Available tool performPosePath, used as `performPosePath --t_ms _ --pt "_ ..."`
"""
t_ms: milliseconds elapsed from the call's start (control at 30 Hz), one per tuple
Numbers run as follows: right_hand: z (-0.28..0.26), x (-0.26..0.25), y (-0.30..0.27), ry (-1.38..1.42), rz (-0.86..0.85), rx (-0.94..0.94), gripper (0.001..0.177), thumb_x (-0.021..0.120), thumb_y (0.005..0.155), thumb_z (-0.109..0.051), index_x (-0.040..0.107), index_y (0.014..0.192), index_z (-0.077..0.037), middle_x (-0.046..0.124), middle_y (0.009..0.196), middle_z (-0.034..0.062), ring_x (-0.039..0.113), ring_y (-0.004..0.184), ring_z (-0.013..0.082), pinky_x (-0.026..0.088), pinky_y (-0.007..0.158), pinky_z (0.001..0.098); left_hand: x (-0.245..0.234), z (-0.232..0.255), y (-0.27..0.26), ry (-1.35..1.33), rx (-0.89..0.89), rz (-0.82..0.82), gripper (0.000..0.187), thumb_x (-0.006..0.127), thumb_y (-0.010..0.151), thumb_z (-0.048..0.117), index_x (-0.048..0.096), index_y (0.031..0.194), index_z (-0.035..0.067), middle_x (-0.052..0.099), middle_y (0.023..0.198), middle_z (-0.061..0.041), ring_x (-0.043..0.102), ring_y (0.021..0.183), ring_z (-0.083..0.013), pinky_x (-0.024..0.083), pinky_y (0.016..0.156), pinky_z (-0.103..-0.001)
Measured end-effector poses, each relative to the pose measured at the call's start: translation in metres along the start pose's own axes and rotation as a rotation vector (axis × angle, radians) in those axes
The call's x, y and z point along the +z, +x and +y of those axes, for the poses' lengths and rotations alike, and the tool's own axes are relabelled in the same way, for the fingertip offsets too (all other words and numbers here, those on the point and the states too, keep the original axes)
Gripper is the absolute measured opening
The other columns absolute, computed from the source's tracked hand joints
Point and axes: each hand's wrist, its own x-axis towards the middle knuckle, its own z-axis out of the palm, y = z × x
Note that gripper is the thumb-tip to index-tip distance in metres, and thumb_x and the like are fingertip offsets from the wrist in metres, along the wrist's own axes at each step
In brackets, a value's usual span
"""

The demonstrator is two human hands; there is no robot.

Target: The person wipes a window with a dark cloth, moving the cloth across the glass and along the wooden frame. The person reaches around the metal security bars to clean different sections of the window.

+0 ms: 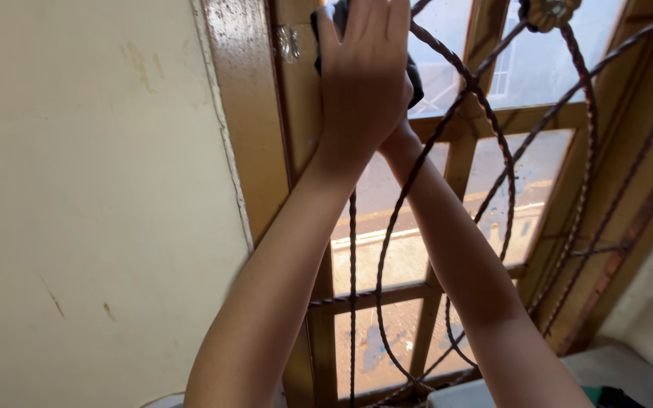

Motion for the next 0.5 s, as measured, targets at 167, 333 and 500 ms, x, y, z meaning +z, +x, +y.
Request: performPosePath --t_ms 167,333,500 --pt "-0.02 -0.017 -0.026 0.035 -0.033 -0.003 0.036 0.07 0.099 -0.026 0.064 0.127 -0.003 0.068 0.122 0.0184 0.059 0.121 0.0388 0.039 0.109 0.0539 0.006 -0.002 -0.004 -0.013 0.023 0.029 0.056 0.06 0.077 -0.013 0.057 0.132 0.001 0.063 0.121 -0.015 0.058 0.118 -0.0337 0.037 0.112 -0.062" --pt "-0.033 -0.029 -0.038 0.052 -0.055 0.007 0.036 0.071 0.098 -0.025 0.064 0.126 -0.003 0.067 0.121 0.0185 0.06 0.12 0.039 0.04 0.108 0.0534 0.006 -0.008 -0.008 -0.062 0.049 -0.002 0.056 0.06 0.076 -0.013 0.059 0.13 0.002 0.064 0.112 -0.011 0.061 0.111 -0.0301 0.038 0.114 -0.06" --pt "-0.049 -0.057 -0.049 0.045 -0.054 -0.15 0.033 0.069 0.096 -0.022 0.069 0.122 -0.001 0.071 0.118 0.0201 0.059 0.123 0.042 0.034 0.114 0.0592 0.005 -0.008 -0.008 -0.036 0.043 -0.064 0.056 0.061 0.073 -0.012 0.061 0.127 0.002 0.062 0.102 -0.01 0.06 0.103 -0.031 0.039 0.111 -0.061"
